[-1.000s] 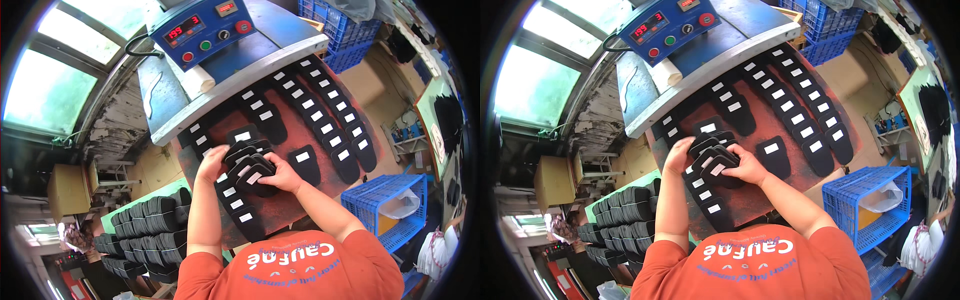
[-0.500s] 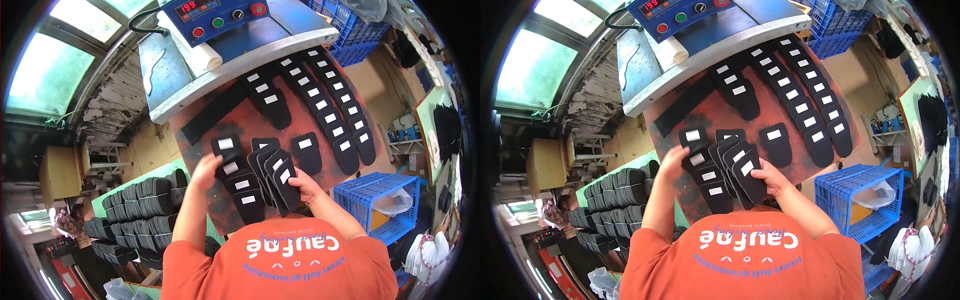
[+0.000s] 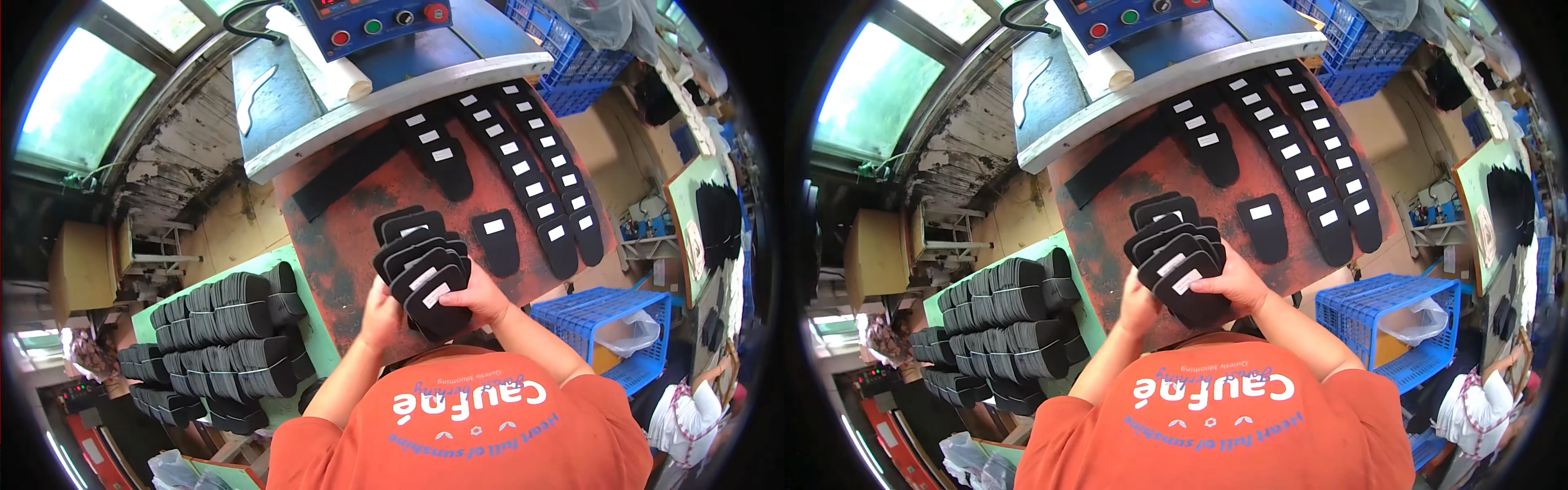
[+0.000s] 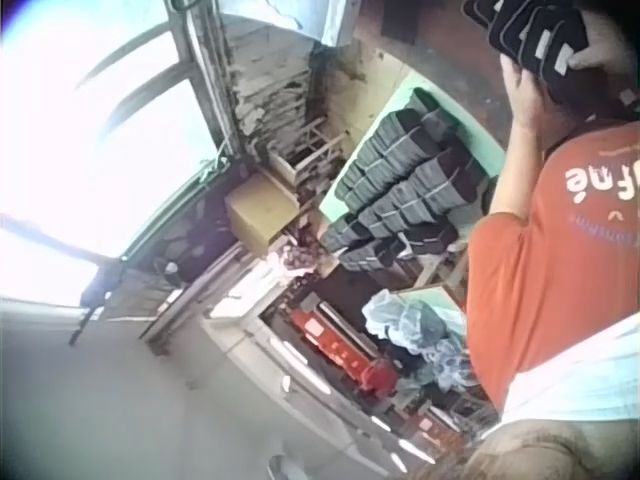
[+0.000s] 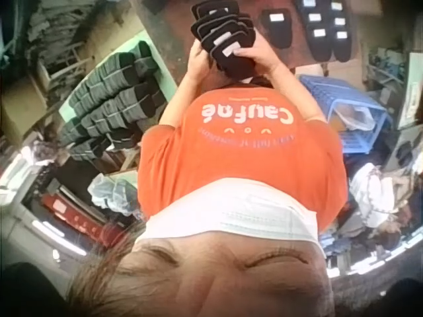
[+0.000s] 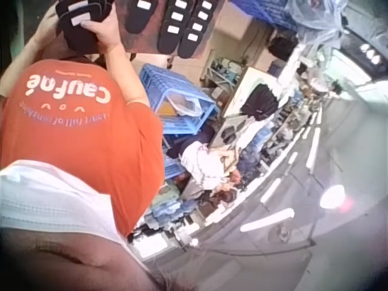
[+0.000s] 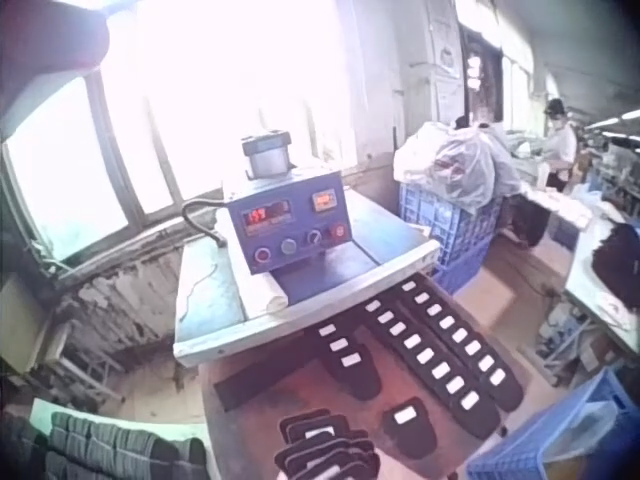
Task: Using a heat press machine to apply labels and bond shoe components in a manufacturing setting.
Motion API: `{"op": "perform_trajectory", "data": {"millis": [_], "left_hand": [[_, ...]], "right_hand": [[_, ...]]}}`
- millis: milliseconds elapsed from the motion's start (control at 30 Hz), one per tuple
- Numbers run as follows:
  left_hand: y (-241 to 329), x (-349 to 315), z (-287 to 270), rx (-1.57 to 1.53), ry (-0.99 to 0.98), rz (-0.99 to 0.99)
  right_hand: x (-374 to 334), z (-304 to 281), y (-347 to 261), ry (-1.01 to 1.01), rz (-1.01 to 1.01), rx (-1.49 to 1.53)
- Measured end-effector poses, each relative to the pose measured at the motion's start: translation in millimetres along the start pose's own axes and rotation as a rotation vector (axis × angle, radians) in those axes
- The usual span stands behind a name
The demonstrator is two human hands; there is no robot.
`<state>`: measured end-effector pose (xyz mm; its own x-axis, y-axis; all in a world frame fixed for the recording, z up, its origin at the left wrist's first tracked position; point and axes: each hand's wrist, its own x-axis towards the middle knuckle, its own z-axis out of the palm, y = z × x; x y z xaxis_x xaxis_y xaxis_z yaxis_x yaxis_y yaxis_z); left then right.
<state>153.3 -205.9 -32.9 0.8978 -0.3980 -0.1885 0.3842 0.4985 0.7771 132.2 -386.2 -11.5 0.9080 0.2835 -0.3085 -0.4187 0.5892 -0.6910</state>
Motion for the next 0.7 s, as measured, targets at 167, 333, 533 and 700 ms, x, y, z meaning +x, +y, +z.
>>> {"op": "perform_trajectory", "data": {"millis": [167,333,533,700], "left_hand": [[46.1,38.4,-60.5,0.153,0.267,0.391],[30.3,69.8,-95.3,0.485,0.051,0.443],[15.1,67.7,-60.5,0.435,-0.083,0.381],[17.8,64.6,-50.0,0.516,-0.097,0.37]], "right_hand": [[13.9,40.8,-40.1,0.077,-0.525,-1.456],[29.8,44.3,-7.3,-0.11,-0.328,-1.902],[20.5,-1.7,9.4,-0.133,-0.536,-1.453],[31.5,1.1,5.0,-0.136,-0.517,-1.56]]}}
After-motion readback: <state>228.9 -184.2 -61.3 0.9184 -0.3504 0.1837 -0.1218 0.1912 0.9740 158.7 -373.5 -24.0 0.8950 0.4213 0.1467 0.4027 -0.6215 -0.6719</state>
